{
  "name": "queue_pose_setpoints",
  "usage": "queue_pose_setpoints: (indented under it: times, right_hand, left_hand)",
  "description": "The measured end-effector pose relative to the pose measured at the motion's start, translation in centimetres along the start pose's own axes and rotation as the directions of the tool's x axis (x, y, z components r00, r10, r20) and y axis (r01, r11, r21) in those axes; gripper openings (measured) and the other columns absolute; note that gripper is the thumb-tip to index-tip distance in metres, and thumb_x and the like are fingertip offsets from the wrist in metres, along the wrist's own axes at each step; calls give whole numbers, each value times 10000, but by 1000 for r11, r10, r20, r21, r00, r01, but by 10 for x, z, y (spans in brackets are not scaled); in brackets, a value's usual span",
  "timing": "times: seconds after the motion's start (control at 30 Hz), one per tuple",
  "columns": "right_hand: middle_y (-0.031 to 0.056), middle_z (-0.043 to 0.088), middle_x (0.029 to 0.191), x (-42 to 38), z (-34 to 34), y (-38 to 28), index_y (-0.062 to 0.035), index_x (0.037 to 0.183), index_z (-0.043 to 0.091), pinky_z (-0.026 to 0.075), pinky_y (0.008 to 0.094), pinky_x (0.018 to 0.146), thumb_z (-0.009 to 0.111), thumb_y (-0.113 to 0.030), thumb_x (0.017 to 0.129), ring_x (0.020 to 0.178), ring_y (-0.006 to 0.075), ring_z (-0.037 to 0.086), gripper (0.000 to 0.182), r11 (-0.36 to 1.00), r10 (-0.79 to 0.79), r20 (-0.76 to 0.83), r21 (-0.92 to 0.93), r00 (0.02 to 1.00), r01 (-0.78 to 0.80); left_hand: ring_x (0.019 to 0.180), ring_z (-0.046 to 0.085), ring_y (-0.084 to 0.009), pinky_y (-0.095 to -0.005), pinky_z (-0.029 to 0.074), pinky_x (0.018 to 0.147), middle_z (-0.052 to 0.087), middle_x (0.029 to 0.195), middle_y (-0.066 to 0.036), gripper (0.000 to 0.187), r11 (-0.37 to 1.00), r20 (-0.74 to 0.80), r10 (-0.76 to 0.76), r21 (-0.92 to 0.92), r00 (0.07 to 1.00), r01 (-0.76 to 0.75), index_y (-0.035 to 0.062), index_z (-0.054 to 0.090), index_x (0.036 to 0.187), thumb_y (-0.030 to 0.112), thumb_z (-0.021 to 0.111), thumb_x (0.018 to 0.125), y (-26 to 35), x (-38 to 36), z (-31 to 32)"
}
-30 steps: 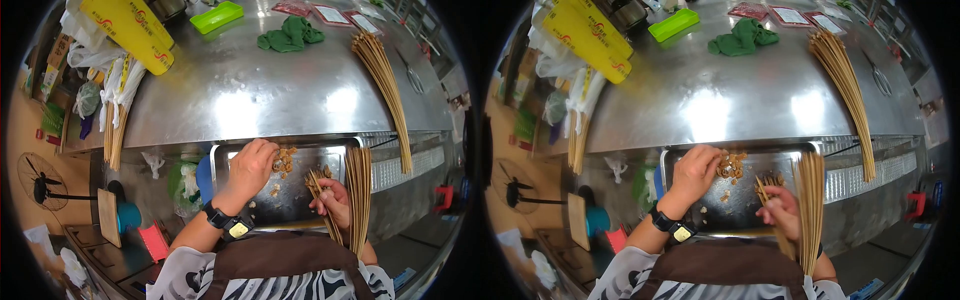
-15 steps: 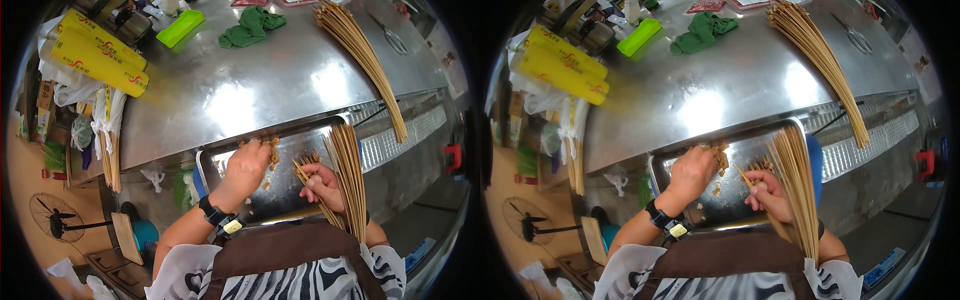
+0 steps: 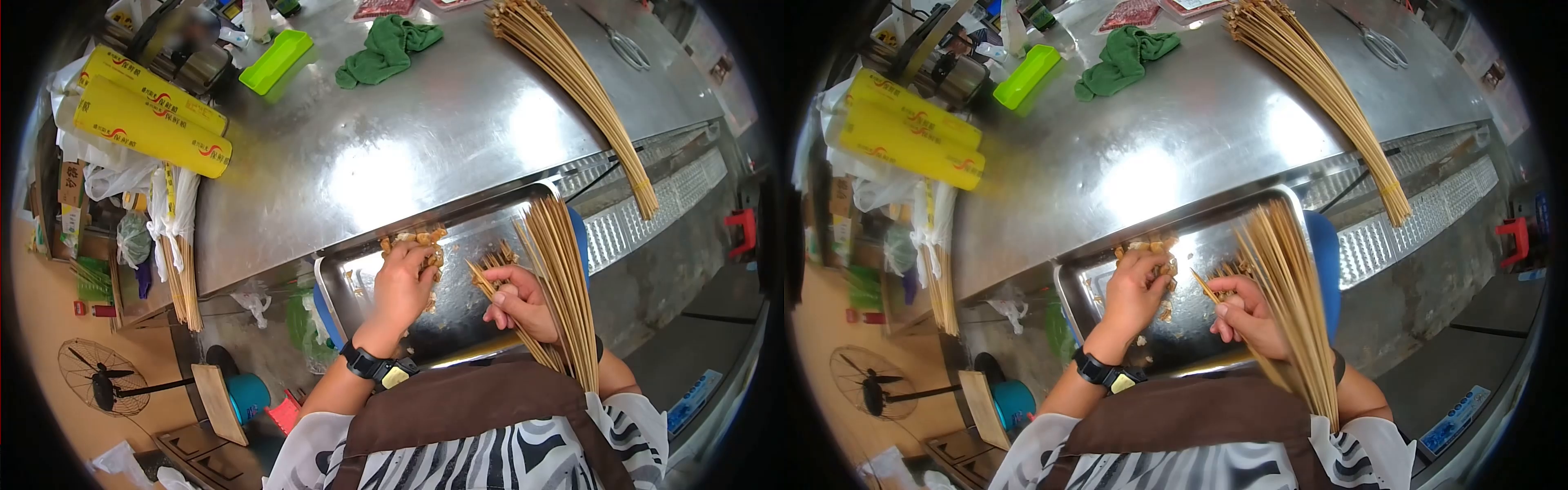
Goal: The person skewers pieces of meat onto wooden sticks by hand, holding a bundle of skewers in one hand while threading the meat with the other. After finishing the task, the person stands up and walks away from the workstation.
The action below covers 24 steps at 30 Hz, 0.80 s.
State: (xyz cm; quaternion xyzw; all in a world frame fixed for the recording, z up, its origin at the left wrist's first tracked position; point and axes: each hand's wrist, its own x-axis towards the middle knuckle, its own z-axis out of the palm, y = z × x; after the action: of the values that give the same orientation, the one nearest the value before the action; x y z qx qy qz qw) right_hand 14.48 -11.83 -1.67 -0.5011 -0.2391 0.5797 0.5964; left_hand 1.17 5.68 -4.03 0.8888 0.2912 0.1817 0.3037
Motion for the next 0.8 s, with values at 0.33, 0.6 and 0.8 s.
queue_pose_setpoints:
  times: [0.33,0.6,0.8]
  right_hand:
    - [4,495,606,1,1,8,-21,1220,389,462,238,678,416,-90,921,608,84,508,309,1000,-11,8,-7,1000,11]
    - [-6,483,644,1,2,3,-22,1228,365,448,229,690,421,-119,924,615,65,477,324,999,36,32,-24,999,-35]
    - [-4,481,644,2,2,3,-22,1233,360,454,229,691,418,-116,924,614,65,478,328,999,30,32,-16,999,-29]
  left_hand:
    - [753,584,-209,-307,488,626,555,960,-57,166,997,-66,66,42,996,-63,73,640,884,83,676,722,9,-3,2]
    - [807,561,-241,-341,476,663,542,913,-56,236,966,-42,213,161,976,-204,82,627,907,108,692,682,14,-2,9]
    - [790,552,-243,-337,464,666,524,822,-56,187,966,39,214,141,976,-218,52,632,868,100,675,693,18,-4,16]
